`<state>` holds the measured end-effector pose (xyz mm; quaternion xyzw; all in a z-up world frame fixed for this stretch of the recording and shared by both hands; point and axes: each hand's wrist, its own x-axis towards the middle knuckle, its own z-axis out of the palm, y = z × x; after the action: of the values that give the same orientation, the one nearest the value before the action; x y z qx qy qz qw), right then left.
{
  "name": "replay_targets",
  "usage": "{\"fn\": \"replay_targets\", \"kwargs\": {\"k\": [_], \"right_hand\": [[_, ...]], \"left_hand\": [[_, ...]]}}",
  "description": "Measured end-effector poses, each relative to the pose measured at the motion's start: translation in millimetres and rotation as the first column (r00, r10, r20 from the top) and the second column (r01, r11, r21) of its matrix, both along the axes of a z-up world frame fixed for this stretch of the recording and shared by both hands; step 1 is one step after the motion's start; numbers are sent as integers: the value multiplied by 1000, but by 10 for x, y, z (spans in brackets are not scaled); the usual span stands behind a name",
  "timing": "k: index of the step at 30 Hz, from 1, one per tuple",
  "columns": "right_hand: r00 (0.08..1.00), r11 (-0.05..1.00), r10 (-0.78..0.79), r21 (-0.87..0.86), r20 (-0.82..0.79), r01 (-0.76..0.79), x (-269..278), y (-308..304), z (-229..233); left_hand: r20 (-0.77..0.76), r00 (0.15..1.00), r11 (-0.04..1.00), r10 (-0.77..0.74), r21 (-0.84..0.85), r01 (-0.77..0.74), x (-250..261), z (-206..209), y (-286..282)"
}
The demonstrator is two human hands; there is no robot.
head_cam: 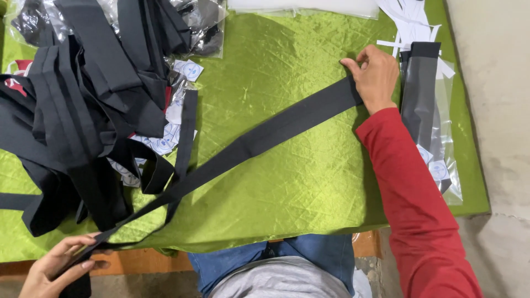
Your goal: The person folds a black tie, places a small label on it, and slides it into a clear plastic bag. The person then repeats the process with another tie.
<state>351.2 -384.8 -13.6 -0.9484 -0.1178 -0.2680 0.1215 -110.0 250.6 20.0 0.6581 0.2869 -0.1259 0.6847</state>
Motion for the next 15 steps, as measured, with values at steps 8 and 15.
{"fn": "replay_targets", "kwargs": {"k": [8, 15], "right_hand": [[920, 992, 64, -123, 387, -18, -465, 240, 317], [987, 987, 161, 16, 6, -161, -972, 170, 315]], "left_hand": [[3, 946, 924, 325, 212, -319, 92, 347, -604], [52, 950, 863, 309, 405, -303, -198, -358, 45]]}}
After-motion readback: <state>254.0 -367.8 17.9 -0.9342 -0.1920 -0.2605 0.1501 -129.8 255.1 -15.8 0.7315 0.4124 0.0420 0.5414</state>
